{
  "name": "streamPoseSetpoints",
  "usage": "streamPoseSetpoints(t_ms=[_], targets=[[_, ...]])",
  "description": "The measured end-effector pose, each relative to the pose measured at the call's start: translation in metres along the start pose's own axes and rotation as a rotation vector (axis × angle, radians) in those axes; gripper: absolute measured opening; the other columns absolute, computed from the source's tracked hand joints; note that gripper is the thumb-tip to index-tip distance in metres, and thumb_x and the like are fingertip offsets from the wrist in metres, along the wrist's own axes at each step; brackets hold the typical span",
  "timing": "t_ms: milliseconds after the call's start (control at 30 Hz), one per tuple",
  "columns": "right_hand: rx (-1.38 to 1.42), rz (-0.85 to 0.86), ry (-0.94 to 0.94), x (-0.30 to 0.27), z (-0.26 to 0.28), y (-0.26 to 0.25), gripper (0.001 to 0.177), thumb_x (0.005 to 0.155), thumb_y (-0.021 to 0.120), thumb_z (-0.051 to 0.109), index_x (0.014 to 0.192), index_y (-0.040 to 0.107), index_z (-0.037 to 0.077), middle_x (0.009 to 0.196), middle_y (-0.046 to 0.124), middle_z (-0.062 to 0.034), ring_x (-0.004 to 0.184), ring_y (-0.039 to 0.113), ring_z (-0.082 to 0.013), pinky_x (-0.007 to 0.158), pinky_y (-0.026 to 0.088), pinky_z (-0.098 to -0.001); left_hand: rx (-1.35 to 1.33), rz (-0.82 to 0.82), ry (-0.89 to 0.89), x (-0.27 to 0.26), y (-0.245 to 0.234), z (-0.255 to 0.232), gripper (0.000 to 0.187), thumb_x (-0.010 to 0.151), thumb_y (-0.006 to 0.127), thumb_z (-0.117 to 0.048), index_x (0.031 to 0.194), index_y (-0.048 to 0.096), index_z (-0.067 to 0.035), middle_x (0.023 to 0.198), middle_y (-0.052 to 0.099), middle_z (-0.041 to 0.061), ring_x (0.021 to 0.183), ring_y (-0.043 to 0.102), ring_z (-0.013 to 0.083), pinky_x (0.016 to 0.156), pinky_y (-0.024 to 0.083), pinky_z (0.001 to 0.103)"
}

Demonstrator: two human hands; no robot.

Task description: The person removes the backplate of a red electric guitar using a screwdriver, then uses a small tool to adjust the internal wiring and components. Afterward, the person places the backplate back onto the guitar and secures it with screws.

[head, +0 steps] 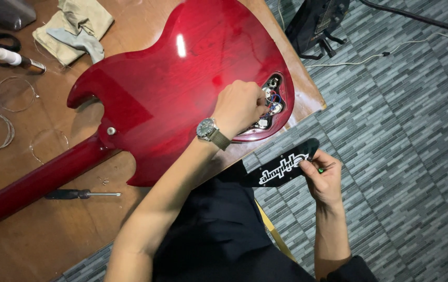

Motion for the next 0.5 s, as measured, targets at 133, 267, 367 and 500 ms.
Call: streamPoseSetpoints(t_ms=[133,267,367,500], targets=[[0.018,0.006,0.001,0.000,0.001,0.001,0.003,0.087,0.070,-0.005,0.089,0.068,-0.006,0.052,0.050,0.0002,0.048,0.043,0.0032,0.045,0.035,-0.0145,0.046,-0.033,0.005,0.004,0.018,0.006,0.008,0.072,0.083,-0.023,0.080,0.080,-0.022,0.077,0.072,0.013,0.085,0.074,0.0404,0.074,0.062,0.053],[0.019,0.019,0.010,0.000,0.003,0.003,0.002,0.088,0.070,-0.006,0.089,0.068,-0.005,0.051,0.050,0.0000,0.049,0.044,0.0034,0.046,0.036,-0.0141,0.032,-0.100,0.078,-0.010,0.002,-0.017,0.027,0.080,0.075,-0.011,0.106,0.072,-0.016,0.092,0.066,0.013,0.095,0.071,0.0399,0.078,0.061,0.057],[0.029,0.020,0.000,0.000,0.005,0.005,0.002,0.088,0.070,-0.005,0.090,0.068,-0.005,0.052,0.051,0.0001,0.052,0.046,0.0039,0.047,0.037,-0.0144,0.083,-0.161,0.203,-0.014,0.021,-0.019,0.037,0.087,0.068,-0.005,0.121,0.069,-0.019,0.106,0.058,0.009,0.103,0.063,0.0345,0.081,0.056,0.050],[0.025,0.023,0.003,0.000,0.002,0.005,0.002,0.089,0.070,-0.005,0.090,0.068,-0.005,0.053,0.052,-0.0003,0.055,0.050,0.0037,0.046,0.039,-0.0143,0.274,-0.249,0.332,-0.012,0.047,-0.014,0.031,0.088,0.070,-0.012,0.118,0.068,-0.018,0.108,0.052,0.002,0.104,0.053,0.0250,0.079,0.046,0.037]])
Point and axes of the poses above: each hand's wrist, its own x-axis towards the middle knuckle, its own y-axis out of the palm, z = x × y, the point moved 6 cm from there along x, towards the middle knuckle
